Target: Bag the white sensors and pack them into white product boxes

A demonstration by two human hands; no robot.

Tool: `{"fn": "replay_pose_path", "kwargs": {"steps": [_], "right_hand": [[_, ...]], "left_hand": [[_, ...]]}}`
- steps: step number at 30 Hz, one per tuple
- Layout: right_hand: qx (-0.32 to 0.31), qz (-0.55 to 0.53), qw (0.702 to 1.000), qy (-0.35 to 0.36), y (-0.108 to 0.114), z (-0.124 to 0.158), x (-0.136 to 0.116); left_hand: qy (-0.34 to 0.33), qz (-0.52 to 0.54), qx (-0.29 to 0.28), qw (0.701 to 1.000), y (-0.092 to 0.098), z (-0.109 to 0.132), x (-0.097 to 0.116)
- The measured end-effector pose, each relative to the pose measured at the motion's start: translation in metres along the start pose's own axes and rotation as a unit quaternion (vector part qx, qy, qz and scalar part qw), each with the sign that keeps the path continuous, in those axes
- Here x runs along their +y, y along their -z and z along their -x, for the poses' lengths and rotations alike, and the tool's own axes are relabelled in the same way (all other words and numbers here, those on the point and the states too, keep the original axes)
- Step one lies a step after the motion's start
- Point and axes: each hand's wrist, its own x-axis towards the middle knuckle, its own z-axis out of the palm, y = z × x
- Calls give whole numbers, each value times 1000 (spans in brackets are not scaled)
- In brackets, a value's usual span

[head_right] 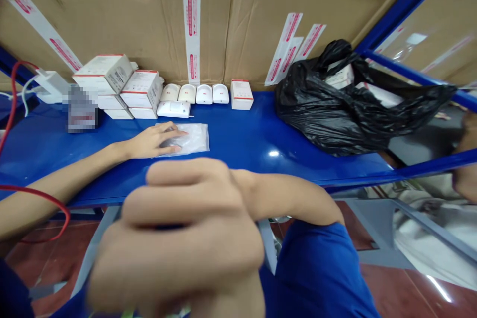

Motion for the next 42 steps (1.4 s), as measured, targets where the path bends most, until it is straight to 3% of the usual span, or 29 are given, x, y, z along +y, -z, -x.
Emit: {"fn": "replay_pose_path", "kwargs": {"steps": [1, 5, 9, 11, 16, 19, 26, 30, 35, 42], "right_hand": [[-32, 5, 999, 16, -2, -1, 12], [-19, 28, 995, 98, -37, -17, 86], [21, 14, 999, -40, -81, -31, 152], [-6, -30, 994, -102, -94, -32, 168], [-109, -79, 971, -199, -101, -35, 178], [-127, -85, 965, -215, -98, -45, 182], [-39, -145, 964, -220, -108, -45, 186], [16, -184, 950, -252, -113, -33, 191], [50, -234, 917, -318, -117, -31, 196], [91, -260, 907, -319, -117, -36, 186]], "left_hand": [[1, 1, -3, 1000, 0, 0, 0], [2, 23, 9, 1000, -1, -1, 0], [5, 32, 71, 997, -2, -1, 2], [2, 29, 94, 995, -1, -1, 3], [14, 8, 128, 992, -1, -2, 4], [41, -2, 152, 988, -1, -3, 4], [137, 46, 213, 966, 5, -4, 5], [182, 162, 285, 927, 6, -5, -4], [173, 316, 376, 854, 8, -9, -12], [143, 323, 470, 809, 15, -9, -11]]}}
